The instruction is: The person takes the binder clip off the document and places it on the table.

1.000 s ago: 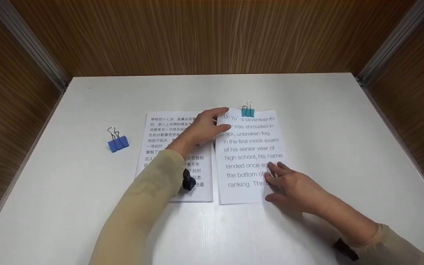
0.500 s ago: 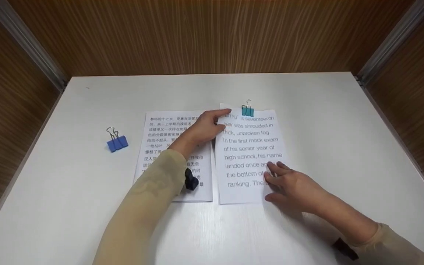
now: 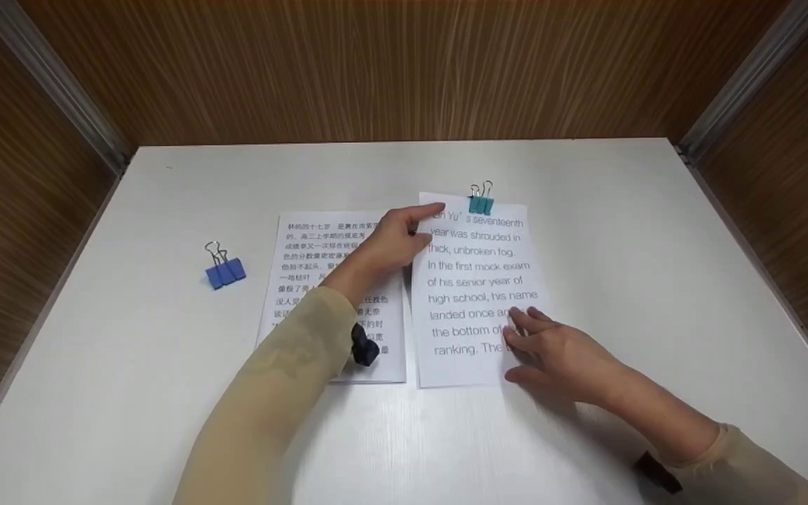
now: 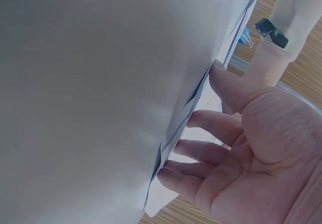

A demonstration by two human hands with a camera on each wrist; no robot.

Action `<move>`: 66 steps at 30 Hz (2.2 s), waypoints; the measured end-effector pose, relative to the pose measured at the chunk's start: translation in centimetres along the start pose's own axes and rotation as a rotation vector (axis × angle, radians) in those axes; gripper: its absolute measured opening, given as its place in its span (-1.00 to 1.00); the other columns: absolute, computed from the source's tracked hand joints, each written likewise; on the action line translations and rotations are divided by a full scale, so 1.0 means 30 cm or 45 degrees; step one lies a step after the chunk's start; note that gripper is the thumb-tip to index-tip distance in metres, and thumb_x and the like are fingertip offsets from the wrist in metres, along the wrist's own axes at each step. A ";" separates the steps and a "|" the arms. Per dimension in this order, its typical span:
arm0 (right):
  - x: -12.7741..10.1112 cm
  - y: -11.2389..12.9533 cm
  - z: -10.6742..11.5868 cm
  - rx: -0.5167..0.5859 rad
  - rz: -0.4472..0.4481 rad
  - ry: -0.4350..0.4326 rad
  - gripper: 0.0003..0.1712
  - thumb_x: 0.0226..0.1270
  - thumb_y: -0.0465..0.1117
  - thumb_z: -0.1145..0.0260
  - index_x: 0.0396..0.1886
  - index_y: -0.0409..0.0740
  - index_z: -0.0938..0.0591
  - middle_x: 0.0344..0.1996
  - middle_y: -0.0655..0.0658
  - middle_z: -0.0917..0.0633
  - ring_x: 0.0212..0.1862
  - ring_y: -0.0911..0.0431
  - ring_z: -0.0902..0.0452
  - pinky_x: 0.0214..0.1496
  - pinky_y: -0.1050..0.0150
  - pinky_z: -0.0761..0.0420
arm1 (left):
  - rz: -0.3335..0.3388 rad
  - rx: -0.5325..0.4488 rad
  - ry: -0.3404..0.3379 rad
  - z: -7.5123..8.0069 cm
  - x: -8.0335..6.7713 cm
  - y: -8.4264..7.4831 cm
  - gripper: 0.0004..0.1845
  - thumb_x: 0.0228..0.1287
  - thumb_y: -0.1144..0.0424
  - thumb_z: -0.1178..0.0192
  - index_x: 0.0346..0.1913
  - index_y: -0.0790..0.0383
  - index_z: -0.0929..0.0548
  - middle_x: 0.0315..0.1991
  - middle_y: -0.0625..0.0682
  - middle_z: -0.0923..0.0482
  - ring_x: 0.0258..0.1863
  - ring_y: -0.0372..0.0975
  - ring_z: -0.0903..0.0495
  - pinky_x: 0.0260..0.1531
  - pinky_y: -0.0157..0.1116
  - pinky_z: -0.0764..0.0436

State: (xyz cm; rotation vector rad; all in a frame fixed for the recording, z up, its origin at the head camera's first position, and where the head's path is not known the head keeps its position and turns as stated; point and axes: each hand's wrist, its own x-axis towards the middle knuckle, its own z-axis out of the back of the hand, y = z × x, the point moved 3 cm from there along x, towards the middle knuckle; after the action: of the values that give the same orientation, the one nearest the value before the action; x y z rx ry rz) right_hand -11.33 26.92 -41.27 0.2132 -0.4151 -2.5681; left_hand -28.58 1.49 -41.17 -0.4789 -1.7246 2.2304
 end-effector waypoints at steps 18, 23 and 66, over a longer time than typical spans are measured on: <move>0.000 -0.043 0.027 0.091 0.029 -0.082 -0.30 0.32 -0.10 -0.59 0.40 -0.25 -0.63 0.44 -0.37 -0.52 0.46 -0.33 -0.43 0.38 -0.22 -0.53 | -0.165 -0.045 -0.091 -0.029 -0.067 -0.087 -0.37 0.59 0.47 -0.10 0.55 -0.18 -0.50 0.25 -0.05 -0.67 -0.03 -0.22 -0.74 -0.07 -0.32 -0.68; 0.009 -0.066 0.082 0.192 0.070 -0.351 -0.34 0.33 -0.17 -0.60 0.38 -0.23 -0.65 0.37 -0.28 -0.61 0.33 -0.23 -0.60 0.06 -0.04 -0.73 | -0.213 -0.061 -0.090 -0.039 -0.088 -0.111 -0.38 0.58 0.49 -0.09 0.54 -0.12 -0.51 0.17 0.02 -0.72 -0.09 -0.18 -0.76 -0.19 -0.33 -0.69; 0.402 -0.178 0.553 0.705 -0.090 -0.291 -0.55 0.45 -0.03 -0.50 0.26 -0.02 -0.76 0.17 -0.07 -0.75 0.13 0.08 -0.58 0.07 0.33 -0.52 | -0.342 -0.159 -0.034 -0.040 -0.201 -0.110 -0.41 0.58 0.47 -0.11 0.54 -0.08 -0.52 0.12 -0.01 -0.76 -0.08 -0.10 -0.81 -0.20 -0.30 -0.74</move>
State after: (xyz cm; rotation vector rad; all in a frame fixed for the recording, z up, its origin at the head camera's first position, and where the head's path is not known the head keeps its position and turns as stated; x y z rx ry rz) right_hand -27.93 29.11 -28.27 0.1285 -1.2222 -2.4957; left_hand -22.56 0.87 -37.73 -0.2279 -1.8288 1.9588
